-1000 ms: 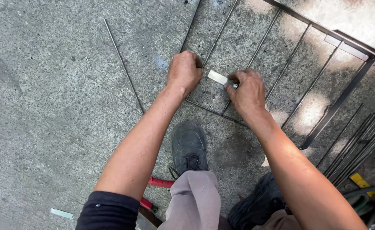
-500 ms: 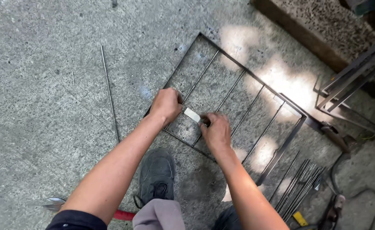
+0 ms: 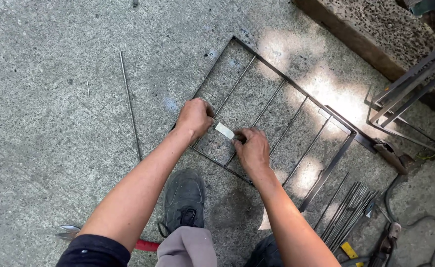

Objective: Welding metal rods into a rectangular frame using a spacer for alignment to create a grid

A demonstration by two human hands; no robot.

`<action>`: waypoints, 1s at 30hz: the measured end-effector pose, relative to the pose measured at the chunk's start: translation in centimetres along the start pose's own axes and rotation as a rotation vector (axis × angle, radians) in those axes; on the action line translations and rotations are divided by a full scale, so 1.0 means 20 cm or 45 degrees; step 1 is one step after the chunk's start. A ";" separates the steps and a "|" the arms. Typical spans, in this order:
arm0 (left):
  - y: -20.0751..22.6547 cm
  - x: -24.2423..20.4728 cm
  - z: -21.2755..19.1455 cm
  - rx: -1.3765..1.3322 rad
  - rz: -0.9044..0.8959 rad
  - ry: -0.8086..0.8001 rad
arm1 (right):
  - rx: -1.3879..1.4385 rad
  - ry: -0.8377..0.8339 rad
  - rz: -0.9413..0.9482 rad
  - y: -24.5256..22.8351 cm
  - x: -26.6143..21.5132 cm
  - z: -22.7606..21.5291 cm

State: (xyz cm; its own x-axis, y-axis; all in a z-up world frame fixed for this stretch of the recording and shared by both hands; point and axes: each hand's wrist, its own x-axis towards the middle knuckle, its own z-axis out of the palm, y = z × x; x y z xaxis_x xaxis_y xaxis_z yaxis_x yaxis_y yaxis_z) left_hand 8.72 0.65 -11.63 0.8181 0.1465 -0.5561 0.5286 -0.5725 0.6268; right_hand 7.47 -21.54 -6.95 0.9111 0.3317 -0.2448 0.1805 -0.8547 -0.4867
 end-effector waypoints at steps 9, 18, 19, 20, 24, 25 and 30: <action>0.21 -0.47 -0.26 -0.866 -0.171 -0.231 | 0.319 0.184 0.062 -0.15 -0.09 -0.21; 0.09 -0.66 -0.48 -0.680 -0.116 0.173 | 1.303 -0.218 0.351 -0.44 -0.17 -0.30; -0.01 -0.62 -0.53 -0.672 -0.120 0.177 | 1.312 -0.222 0.350 -0.48 -0.17 -0.32; -0.10 -0.57 -0.57 -0.362 -0.288 0.431 | 1.296 -0.259 0.325 -0.50 -0.17 -0.36; -0.73 -0.28 -0.45 -0.043 -0.586 0.672 | 1.189 -0.360 0.294 -0.53 -0.16 -0.38; -0.72 -0.33 -0.50 -0.038 -0.588 0.660 | 1.191 -0.360 0.307 -0.53 -0.16 -0.35; -0.78 -0.34 -0.52 0.080 -0.492 0.709 | 1.006 -0.449 0.229 -0.46 -0.11 -0.37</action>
State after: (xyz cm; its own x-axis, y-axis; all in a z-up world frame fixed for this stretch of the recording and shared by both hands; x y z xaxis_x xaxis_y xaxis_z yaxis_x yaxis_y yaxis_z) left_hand -2.75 17.03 -12.03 0.5769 0.7338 -0.3588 0.8057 -0.4392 0.3974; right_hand 6.46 -17.44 4.20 0.7100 0.4343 -0.5543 -0.3824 -0.4233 -0.8214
